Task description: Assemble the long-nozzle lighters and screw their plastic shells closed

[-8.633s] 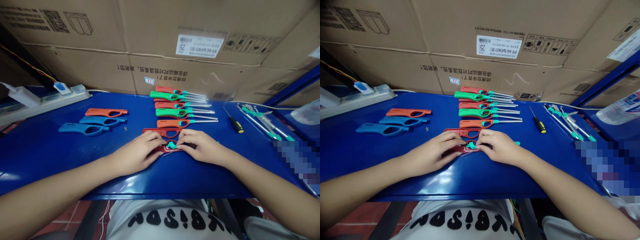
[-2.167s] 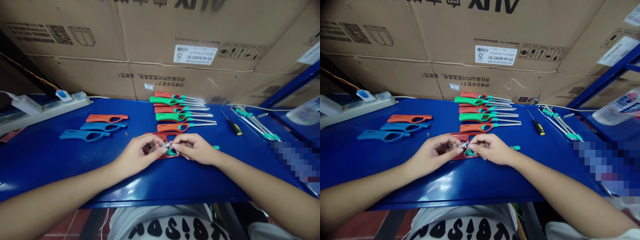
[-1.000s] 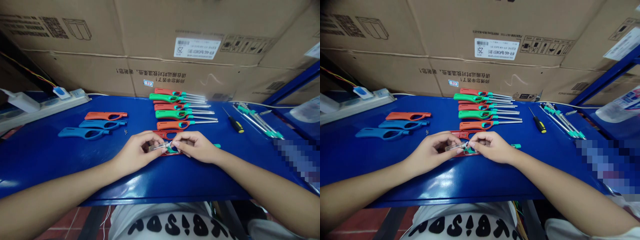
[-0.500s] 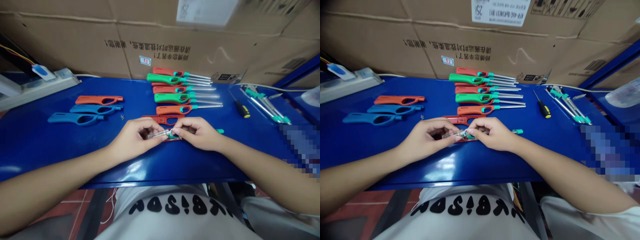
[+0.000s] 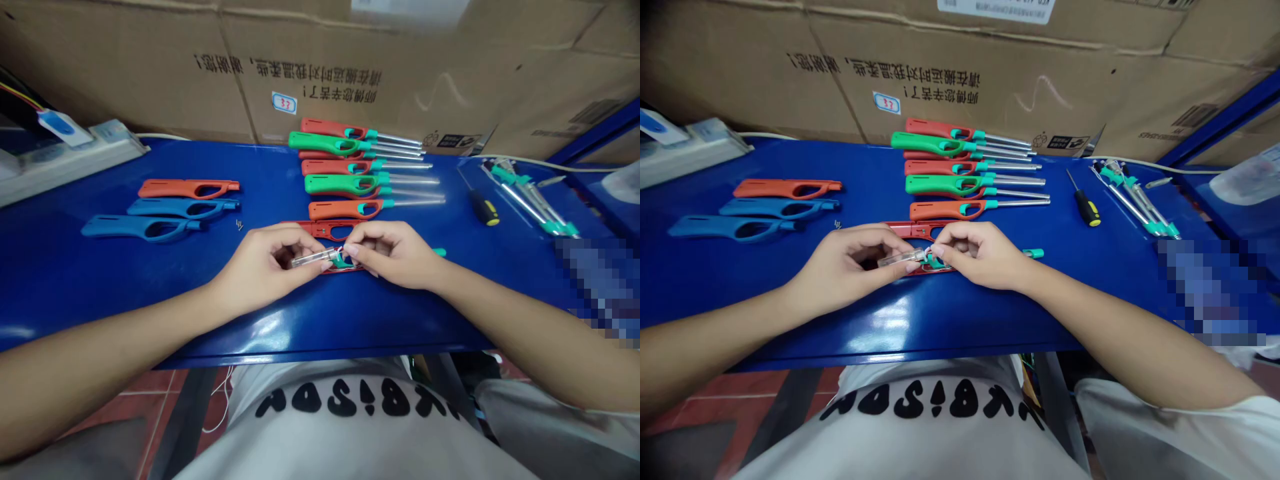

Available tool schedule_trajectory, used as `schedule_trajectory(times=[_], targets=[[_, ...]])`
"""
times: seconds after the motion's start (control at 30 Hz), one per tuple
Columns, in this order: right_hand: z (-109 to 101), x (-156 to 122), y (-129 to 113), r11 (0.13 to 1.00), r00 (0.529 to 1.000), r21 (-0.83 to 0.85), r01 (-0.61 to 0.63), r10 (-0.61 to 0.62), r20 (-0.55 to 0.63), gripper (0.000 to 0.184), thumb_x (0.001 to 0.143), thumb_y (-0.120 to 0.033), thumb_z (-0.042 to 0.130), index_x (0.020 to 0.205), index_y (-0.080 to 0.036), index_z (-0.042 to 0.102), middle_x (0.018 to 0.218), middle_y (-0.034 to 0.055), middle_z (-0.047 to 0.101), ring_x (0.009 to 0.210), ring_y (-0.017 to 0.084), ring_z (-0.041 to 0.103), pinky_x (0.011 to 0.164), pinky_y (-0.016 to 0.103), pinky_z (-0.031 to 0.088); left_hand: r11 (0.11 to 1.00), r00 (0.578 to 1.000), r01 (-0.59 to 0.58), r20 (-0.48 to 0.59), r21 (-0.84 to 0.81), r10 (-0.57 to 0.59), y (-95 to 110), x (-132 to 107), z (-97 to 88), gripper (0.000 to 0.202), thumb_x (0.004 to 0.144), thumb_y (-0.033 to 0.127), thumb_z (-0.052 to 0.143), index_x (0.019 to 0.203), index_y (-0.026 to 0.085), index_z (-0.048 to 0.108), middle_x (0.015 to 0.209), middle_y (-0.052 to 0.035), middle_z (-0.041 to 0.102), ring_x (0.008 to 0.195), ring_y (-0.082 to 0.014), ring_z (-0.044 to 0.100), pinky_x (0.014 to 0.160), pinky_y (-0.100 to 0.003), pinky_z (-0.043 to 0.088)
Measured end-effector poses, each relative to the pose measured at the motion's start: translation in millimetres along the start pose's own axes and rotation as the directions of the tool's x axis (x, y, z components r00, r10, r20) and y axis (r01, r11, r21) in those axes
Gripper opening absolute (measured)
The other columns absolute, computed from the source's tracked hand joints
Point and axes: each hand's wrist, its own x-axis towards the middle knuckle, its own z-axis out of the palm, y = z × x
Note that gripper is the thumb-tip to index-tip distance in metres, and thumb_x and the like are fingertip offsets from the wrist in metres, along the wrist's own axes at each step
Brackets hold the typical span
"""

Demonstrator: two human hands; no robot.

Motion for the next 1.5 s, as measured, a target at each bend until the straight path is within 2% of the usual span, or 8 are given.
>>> schedule_trajectory(times=[0.13, 0.33, 0.67, 0.97, 1.13, 1.23, 1.37, 1.5], targets=[[1, 1, 1, 1.0, 1.0, 0.004, 0.009, -0.009, -0.004, 0.016, 0.091, -0.029, 0.064, 0.082, -0.016, 0.062, 0.065, -0.0031, 0.058, 0.05, 0.006, 0.047, 0.046, 0.019, 0.037, 1.0, 1.0, -0.026, -0.002, 0.012, 0.027, 1, 1, 0.7, 0.015, 0.081, 0.031, 0.079, 0.087, 0.017, 0.077, 0.079, -0.0024, 0.071, 0.058, -0.0091, 0.056, 0.052, -0.02, 0.042], [2, 1, 2, 0.999, 1.0, 0.017, 0.03, -0.03, -0.01, 0.016, 0.09, -0.028, 0.065, 0.08, -0.016, 0.063, 0.064, -0.0037, 0.056, 0.05, 0.006, 0.046, 0.046, 0.019, 0.036, 1.0, 0.999, -0.023, -0.032, 0.013, 0.023, 3, 0, 1.9, 0.014, 0.081, 0.029, 0.079, 0.088, 0.016, 0.079, 0.082, -0.0044, 0.074, 0.062, -0.0114, 0.061, 0.055, -0.021, 0.044], [3, -1, 2, 1.0, 1.0, -0.001, 0.007, -0.007, 0.002, 0.018, 0.091, -0.031, 0.063, 0.081, -0.016, 0.064, 0.063, -0.0026, 0.057, 0.049, 0.007, 0.043, 0.044, 0.02, 0.033, 0.996, 1.0, 0.021, -0.01, -0.086, -0.022, 1, 0, 2.9, 0.02, 0.081, 0.03, 0.077, 0.088, 0.011, 0.08, 0.073, -0.0051, 0.07, 0.057, -0.0106, 0.054, 0.052, -0.022, 0.04], [3, 1, 8, 0.999, 0.999, -0.044, -0.032, 0.031, -0.016, 0.023, 0.09, -0.037, 0.064, 0.084, -0.015, 0.068, 0.072, 0.0021, 0.062, 0.06, 0.011, 0.051, 0.055, 0.024, 0.041, 0.997, 1.0, 0.006, 0.007, -0.072, -0.006, 0, 1, 4.5, 0.017, 0.082, 0.03, 0.077, 0.089, 0.015, 0.081, 0.073, -0.0041, 0.07, 0.06, -0.012, 0.055, 0.054, -0.023, 0.041], [4, 1, 10, 0.996, 0.999, -0.078, -0.04, 0.038, -0.026, 0.025, 0.09, -0.039, 0.064, 0.084, -0.016, 0.069, 0.071, 0.0019, 0.062, 0.06, 0.011, 0.051, 0.054, 0.024, 0.04, 0.997, 1.0, 0.005, 0.01, -0.076, -0.004, -3, 2, 6.0, 0.017, 0.083, 0.029, 0.077, 0.089, 0.015, 0.081, 0.074, -0.0043, 0.07, 0.06, -0.012, 0.055, 0.054, -0.024, 0.041], [4, 2, 6, 0.998, 0.998, -0.025, -0.05, 0.049, -0.027, 0.025, 0.088, -0.041, 0.068, 0.082, -0.016, 0.068, 0.067, -0.0003, 0.061, 0.054, 0.008, 0.049, 0.049, 0.022, 0.039, 0.998, 1.0, 0.004, -0.008, -0.07, -0.004, -2, 3, 6.9, 0.016, 0.082, 0.029, 0.077, 0.088, 0.014, 0.08, 0.073, -0.0042, 0.071, 0.059, -0.0114, 0.055, 0.053, -0.023, 0.041], [0, 5, -1, 0.985, 0.992, 0.124, -0.123, 0.123, 0.006, 0.035, 0.083, -0.05, 0.073, 0.079, -0.016, 0.064, 0.062, -0.0025, 0.061, 0.042, 0.006, 0.047, 0.039, 0.02, 0.037, 0.997, 0.998, -0.007, -0.06, -0.081, 0.003, 0, 3, 7.5, 0.015, 0.081, 0.029, 0.077, 0.086, 0.015, 0.079, 0.076, -0.0039, 0.071, 0.058, -0.01, 0.055, 0.052, -0.021, 0.041], [-2, 8, -2, 0.967, 0.985, 0.191, -0.167, 0.171, -0.003, 0.041, 0.077, -0.054, 0.078, 0.077, -0.016, 0.063, 0.062, -0.0032, 0.062, 0.039, 0.004, 0.046, 0.036, 0.018, 0.037, 0.996, 0.997, 0.015, -0.08, -0.084, -0.022, 0, 2, 6.7, 0.017, 0.08, 0.032, 0.079, 0.085, 0.016, 0.078, 0.079, -0.0037, 0.071, 0.058, -0.0095, 0.055, 0.052, -0.021, 0.041]])
